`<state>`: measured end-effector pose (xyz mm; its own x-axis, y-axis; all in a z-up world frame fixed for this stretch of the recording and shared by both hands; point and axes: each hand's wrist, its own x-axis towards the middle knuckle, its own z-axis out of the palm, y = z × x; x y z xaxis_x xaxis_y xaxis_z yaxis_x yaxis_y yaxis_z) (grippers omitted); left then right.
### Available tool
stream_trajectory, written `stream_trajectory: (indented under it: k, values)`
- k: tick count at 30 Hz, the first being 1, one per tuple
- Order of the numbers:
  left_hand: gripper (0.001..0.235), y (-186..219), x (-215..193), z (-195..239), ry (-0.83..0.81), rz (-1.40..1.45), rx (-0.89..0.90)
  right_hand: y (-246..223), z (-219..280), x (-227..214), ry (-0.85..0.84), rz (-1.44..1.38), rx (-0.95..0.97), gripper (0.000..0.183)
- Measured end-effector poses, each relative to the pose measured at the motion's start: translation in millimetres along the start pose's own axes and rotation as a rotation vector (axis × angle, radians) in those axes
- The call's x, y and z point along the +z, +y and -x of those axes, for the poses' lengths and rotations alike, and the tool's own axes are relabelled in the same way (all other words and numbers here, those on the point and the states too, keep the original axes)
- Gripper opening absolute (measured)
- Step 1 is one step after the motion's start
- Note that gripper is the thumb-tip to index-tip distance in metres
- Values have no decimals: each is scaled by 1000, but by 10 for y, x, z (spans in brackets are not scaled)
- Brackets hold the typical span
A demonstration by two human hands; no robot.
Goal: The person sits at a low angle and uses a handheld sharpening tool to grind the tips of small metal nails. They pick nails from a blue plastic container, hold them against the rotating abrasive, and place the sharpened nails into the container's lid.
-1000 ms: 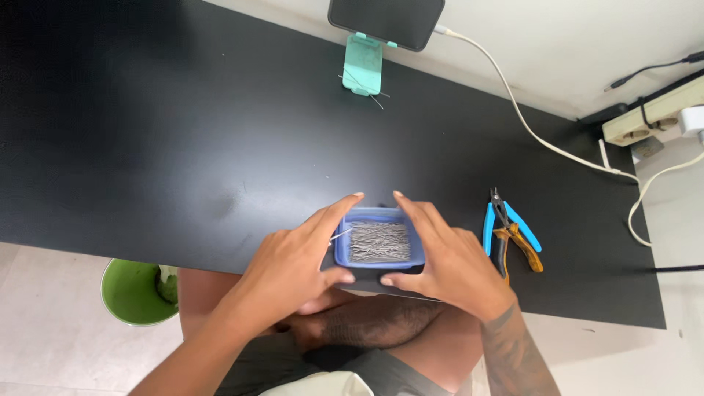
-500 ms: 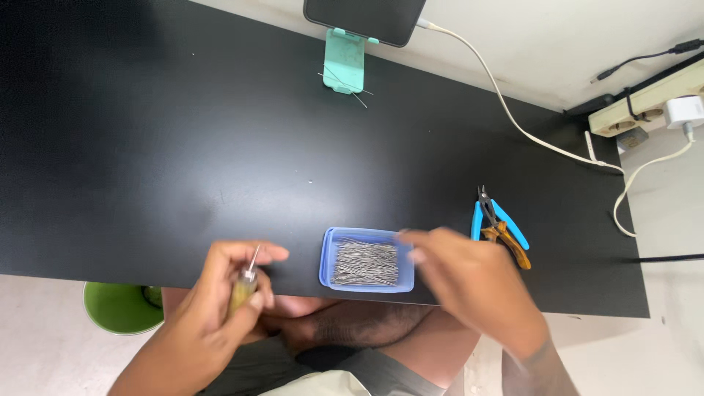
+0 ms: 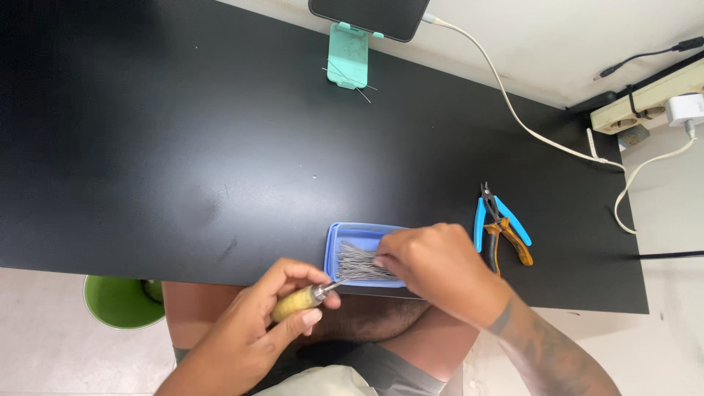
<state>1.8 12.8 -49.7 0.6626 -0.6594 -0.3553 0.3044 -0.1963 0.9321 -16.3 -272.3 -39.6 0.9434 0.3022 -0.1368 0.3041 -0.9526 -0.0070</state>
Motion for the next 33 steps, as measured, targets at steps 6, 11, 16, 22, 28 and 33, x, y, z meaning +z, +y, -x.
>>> stream_trajectory:
  k: [6,11,16,22,28,33]
  values:
    - [29,150,-124,-132,39,-203,422,107,-53,-369,-90,-361,151,11]
    - [29,195,-158,-184,59,-236,354,134,-77,-455,-117,-504,167,16]
    - [27,201,-180,-191,18,-156,342,157,-86,-487,-53,-689,58,14]
    - [26,311,-199,-207,-108,-119,268,191,-13,-662,-146,-1078,178,20]
    - [27,476,-179,-252,-254,-79,289,206,116,-718,-20,-1201,38,18]
    - [27,533,-156,-237,-289,-78,324,165,158,-795,-29,-1211,-28,16]
